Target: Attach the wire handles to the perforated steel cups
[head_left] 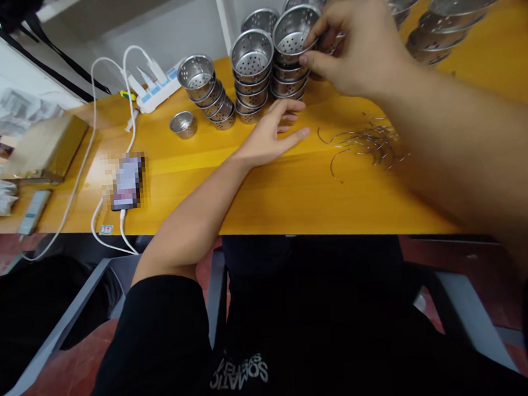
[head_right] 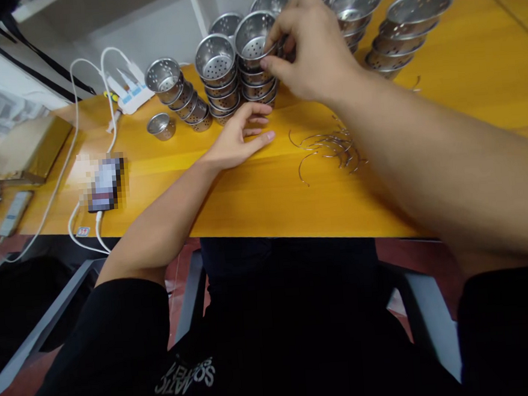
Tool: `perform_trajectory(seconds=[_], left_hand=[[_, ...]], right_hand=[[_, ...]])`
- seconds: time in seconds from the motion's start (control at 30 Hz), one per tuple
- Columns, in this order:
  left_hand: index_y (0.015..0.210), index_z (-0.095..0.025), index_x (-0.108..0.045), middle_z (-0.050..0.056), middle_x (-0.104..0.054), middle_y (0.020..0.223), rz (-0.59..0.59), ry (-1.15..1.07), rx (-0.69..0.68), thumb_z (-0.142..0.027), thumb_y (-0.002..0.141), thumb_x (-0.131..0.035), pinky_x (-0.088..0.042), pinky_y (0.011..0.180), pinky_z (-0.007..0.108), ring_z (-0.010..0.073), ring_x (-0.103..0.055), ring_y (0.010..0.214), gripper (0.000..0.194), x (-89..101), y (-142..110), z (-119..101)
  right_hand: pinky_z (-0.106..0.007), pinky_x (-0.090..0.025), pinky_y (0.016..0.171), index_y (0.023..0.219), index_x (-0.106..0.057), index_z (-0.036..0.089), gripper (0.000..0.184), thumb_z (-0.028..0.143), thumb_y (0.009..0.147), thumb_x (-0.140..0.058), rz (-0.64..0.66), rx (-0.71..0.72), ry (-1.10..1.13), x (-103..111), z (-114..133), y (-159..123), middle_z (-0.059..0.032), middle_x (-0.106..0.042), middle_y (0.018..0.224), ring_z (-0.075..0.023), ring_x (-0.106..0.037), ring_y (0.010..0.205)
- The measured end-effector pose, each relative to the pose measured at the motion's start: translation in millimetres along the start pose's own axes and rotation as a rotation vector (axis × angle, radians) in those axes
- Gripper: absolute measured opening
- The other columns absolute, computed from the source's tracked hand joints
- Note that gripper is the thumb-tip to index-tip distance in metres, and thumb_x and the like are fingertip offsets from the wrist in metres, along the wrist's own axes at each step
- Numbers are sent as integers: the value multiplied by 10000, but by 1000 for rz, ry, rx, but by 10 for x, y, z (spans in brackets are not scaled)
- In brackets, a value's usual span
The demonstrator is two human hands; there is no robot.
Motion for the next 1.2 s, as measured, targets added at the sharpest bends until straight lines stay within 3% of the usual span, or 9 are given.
perform_trajectory(seconds=[0.37,0.57,0.77,0.83,0.9,1.0,1.07,1.17,1.2], left_hand=[[1288,-242,-501,87,-560,1435,-9,9,-27,-380,906,-673,-570,1053,358,203,-635,1260,441,26,-1,2],[1106,-220,-612,74,-682,1182,167,129,-96,-408,913,-658,-575,930,350,160,-701,979,273,110,-81,-296],[692,-215,-603,16,-583,679,240,397,-184,-538,916,-604,-430,655,338,119,-538,650,393,322,-175,-627],[531,-227,-454,-22,-365,528,39,427,-261,-634,940,-532,-309,575,332,86,-368,534,582,584,-167,-658],[509,-212,-388,-22,-312,520,-397,372,-394,-737,947,-482,-224,545,347,79,-289,514,690,1047,-197,-658],[545,-121,-285,-37,-281,542,-991,261,-603,-817,905,-478,-181,539,322,23,-286,536,808,1789,-362,-440],[593,-118,-248,-39,-207,598,-1251,401,-483,-871,876,-397,-254,516,290,9,-250,562,819,2196,-439,-122],[759,-176,-352,-59,-287,705,-1363,575,-180,-968,754,-93,-438,648,231,-8,-335,663,834,2570,-567,449],[874,-218,-394,-82,-355,772,-1287,571,-34,-993,656,-14,-492,737,235,-18,-383,728,890,2621,-601,653]], right_hand=[[-323,-549,850,1379,-617,209,528,473,936,-733,5,-26,11,127,-21,-140,-118,-526,1394,-166,-647,988],[-330,-505,763,1282,-696,260,348,463,1003,-654,26,3,64,424,79,-456,-55,-656,1041,-148,-628,842],[-312,-496,764,1165,-748,223,477,634,932,-686,392,-20,19,248,-865,-794,-2,-717,943,-106,-624,763],[-308,-512,772,1239,-734,231,568,653,859,-757,642,-6,5,61,-1293,-890,-22,-739,1068,-126,-663,814],[-292,-525,711,1263,-728,250,626,629,779,-843,754,-11,28,-39,-1523,-931,-44,-746,1078,-132,-667,781],[-273,-506,626,1248,-730,268,640,617,733,-884,819,-21,39,-73,-1400,-933,-24,-739,945,-119,-634,687],[-265,-481,577,1170,-742,257,586,648,750,-858,833,-46,28,-62,-1177,-923,-7,-714,842,-114,-612,636],[-272,-475,572,1083,-741,253,492,654,807,-806,830,-72,29,-67,-961,-908,-1,-700,791,-117,-609,622],[-278,-482,589,1076,-741,256,458,634,824,-799,831,-81,32,-80,-951,-905,-1,-706,800,-120,-616,633]])
Point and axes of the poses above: each hand's wrist, its own y-axis towards the middle knuckle, its own x-axis out of the back of the hand, z = x × y, the point moved 5 cm from there along y, towards the middle knuckle
